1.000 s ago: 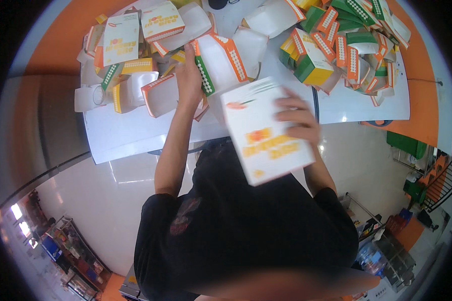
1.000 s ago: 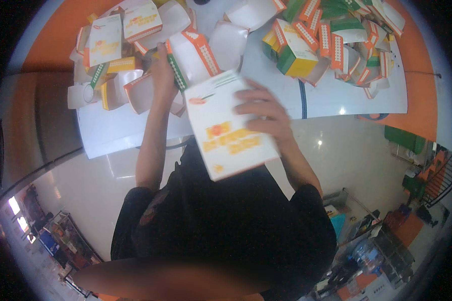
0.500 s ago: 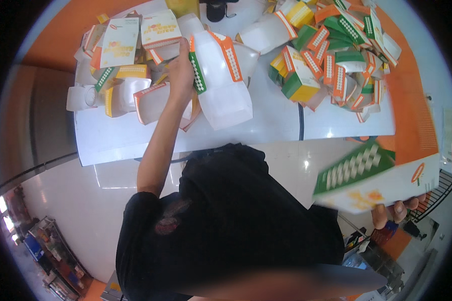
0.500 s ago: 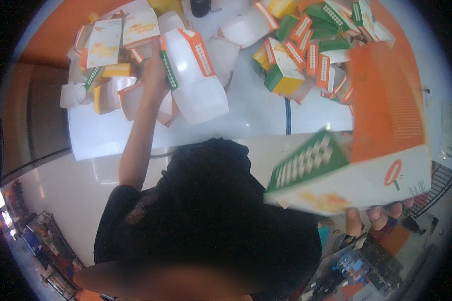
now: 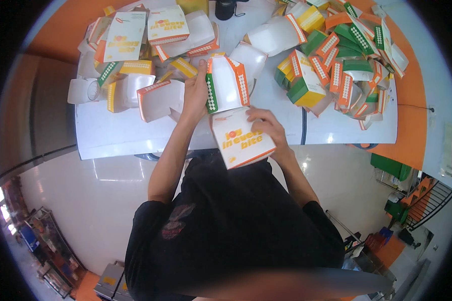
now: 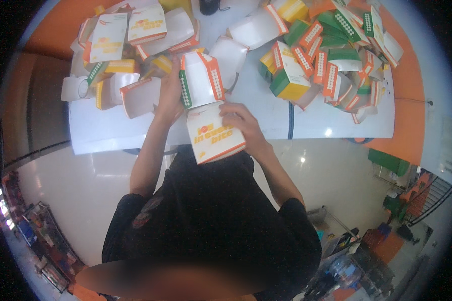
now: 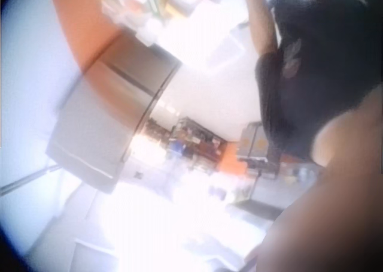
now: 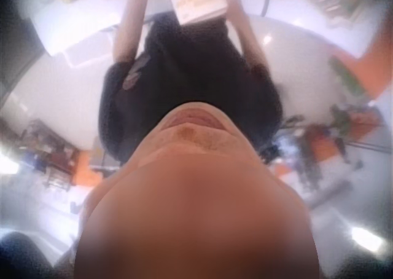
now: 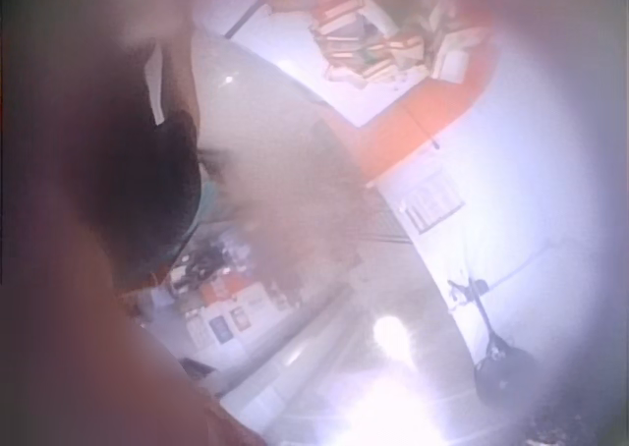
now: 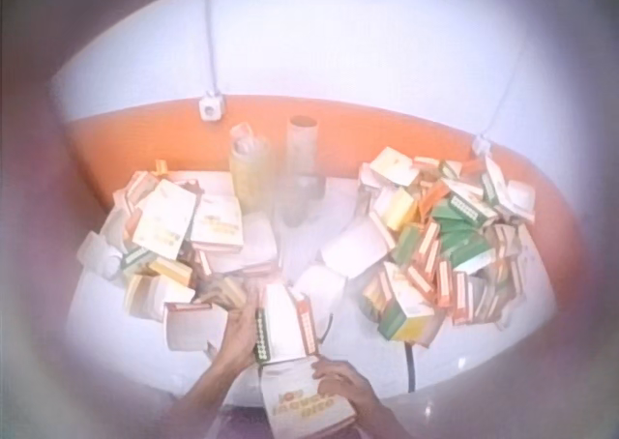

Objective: The person folds flat paperboard pieces into small rectangular boxes and stacks them on a white table. They repeatedly pick up a piece, fold the sides, and place the finished box into a growing stack.

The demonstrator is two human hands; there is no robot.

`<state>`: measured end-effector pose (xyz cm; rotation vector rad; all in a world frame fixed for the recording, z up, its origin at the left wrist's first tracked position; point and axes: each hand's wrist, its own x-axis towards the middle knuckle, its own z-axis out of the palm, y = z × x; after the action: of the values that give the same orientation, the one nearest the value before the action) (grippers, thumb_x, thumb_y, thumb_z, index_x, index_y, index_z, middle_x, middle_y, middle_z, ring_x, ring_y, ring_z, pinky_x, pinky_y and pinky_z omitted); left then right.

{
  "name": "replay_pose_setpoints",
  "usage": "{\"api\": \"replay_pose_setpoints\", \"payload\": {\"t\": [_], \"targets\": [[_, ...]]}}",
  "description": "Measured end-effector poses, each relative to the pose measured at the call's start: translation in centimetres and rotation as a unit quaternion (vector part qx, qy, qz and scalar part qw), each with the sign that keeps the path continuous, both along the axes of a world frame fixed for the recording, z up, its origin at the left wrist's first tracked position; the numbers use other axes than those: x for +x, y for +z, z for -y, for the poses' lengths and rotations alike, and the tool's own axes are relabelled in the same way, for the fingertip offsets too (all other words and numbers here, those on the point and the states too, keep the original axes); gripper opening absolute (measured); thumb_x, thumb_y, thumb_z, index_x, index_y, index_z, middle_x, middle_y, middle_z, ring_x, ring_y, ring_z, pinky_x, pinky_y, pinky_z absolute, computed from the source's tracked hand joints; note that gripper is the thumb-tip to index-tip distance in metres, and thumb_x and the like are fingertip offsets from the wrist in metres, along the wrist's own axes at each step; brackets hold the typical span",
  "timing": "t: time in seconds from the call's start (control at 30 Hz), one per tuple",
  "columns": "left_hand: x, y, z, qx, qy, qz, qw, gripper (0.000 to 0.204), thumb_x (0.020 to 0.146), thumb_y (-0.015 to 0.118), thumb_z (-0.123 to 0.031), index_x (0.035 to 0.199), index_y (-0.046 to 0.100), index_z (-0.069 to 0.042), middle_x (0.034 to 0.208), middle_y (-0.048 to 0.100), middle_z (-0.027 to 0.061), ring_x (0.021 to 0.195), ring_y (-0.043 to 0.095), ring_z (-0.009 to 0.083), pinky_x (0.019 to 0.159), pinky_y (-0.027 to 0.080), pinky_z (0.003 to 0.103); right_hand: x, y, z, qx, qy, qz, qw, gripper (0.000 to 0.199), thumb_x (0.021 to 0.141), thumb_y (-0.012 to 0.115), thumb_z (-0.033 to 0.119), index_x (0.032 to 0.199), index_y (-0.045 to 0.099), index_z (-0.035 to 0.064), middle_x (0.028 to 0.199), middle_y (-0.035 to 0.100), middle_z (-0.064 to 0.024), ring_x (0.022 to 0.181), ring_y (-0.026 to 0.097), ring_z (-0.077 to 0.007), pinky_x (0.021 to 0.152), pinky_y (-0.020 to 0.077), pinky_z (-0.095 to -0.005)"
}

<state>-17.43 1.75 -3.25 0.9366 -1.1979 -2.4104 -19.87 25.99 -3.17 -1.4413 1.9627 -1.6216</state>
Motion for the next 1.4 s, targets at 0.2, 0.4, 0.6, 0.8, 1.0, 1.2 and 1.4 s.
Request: {"api": "replay_pose_setpoints", "payload": {"t": [0.2, 0.4, 0.6, 0.8, 1.0, 1.2, 1.4], "targets": [[-0.4, -1.5, -2.2, 0.054, -0.003, 0.052, 0.997, 0.060, 0.105, 0.055, -0.052, 0.103, 0.068, 0.007, 0.091, 0.072, 0.0099, 0.073, 0.070, 0.0138, 0.065, 0.060, 0.030, 0.7, -9.1, -0.7, -0.096, -0.061, -0.062, 0.992, 0.032, 0.075, 0.078, 0.005, 0.102, 0.060, 0.0055, 0.115, 0.060, -0.0163, 0.121, 0.057, -0.0394, 0.116, 0.0379, -0.0560], [0.5, -4.7, -4.2, 0.014, -0.058, 0.086, 0.994, 0.064, 0.105, 0.053, -0.052, 0.103, 0.068, 0.009, 0.088, 0.071, 0.0072, 0.084, 0.070, 0.0127, 0.077, 0.057, 0.028, 2.0, -15.0, 0.3, -0.058, -0.260, 0.082, 0.960, 0.068, 0.076, 0.089, 0.016, 0.127, 0.045, 0.0062, 0.146, 0.037, -0.0238, 0.133, 0.048, -0.0379, 0.114, 0.0401, -0.0491], [2.7, -7.9, -5.6, -0.356, -0.143, -0.063, 0.921, 0.068, 0.105, 0.049, -0.053, 0.144, 0.048, 0.003, 0.134, 0.058, 0.0198, 0.130, 0.054, 0.0264, 0.114, 0.039, 0.037, 2.0, -15.3, -0.3, 0.055, -0.211, 0.201, 0.955, 0.099, 0.080, 0.089, 0.026, 0.152, 0.025, 0.0048, 0.147, 0.046, -0.0212, 0.129, 0.055, -0.0293, 0.103, 0.0503, -0.0414], [5.5, -10.7, -6.3, -0.312, -0.170, -0.165, 0.920, 0.089, 0.105, 0.050, -0.045, 0.162, -0.005, -0.007, 0.164, 0.017, 0.0226, 0.153, 0.021, 0.0339, 0.125, 0.019, 0.046, 2.0, -16.0, 0.7, 0.058, -0.210, 0.172, 0.961, 0.097, 0.081, 0.087, 0.033, 0.150, 0.031, -0.0037, 0.138, 0.052, -0.0198, 0.127, 0.053, -0.0317, 0.110, 0.0429, -0.0416], [7.3, -12.8, -6.5, -0.143, -0.167, -0.150, 0.964, 0.118, 0.084, 0.081, -0.023, 0.163, -0.005, -0.005, 0.164, 0.020, 0.0206, 0.152, 0.027, 0.0316, 0.123, 0.026, 0.047, 3.6, -16.3, 0.2, 0.137, -0.153, 0.216, 0.955, 0.105, 0.079, 0.089, 0.032, 0.155, 0.022, -0.0002, 0.149, 0.037, -0.0196, 0.141, 0.040, -0.0323, 0.119, 0.0329, -0.0422], [7.8, -13.3, -6.0, -0.138, -0.220, -0.183, 0.948, 0.125, 0.074, 0.089, -0.009, 0.163, 0.002, -0.005, 0.164, 0.023, 0.0179, 0.151, 0.030, 0.0305, 0.122, 0.031, 0.046, 0.5, -10.7, -3.7, 0.204, 0.023, 0.305, 0.930, 0.151, 0.063, 0.099, 0.039, 0.161, -0.011, 0.0070, 0.167, 0.013, -0.0219, 0.155, 0.018, -0.0357, 0.125, 0.0209, -0.0467], [6.7, -13.4, -5.5, -0.238, -0.267, -0.186, 0.915, 0.109, 0.076, 0.085, -0.010, 0.159, 0.015, -0.002, 0.158, 0.033, 0.0162, 0.148, 0.033, 0.0284, 0.121, 0.030, 0.043, -1.9, -9.2, -1.6, 0.014, -0.023, 0.295, 0.955, 0.157, 0.056, 0.100, 0.047, 0.163, -0.009, 0.0092, 0.162, 0.026, -0.0197, 0.146, 0.034, -0.0325, 0.118, 0.0339, -0.0428]]}}
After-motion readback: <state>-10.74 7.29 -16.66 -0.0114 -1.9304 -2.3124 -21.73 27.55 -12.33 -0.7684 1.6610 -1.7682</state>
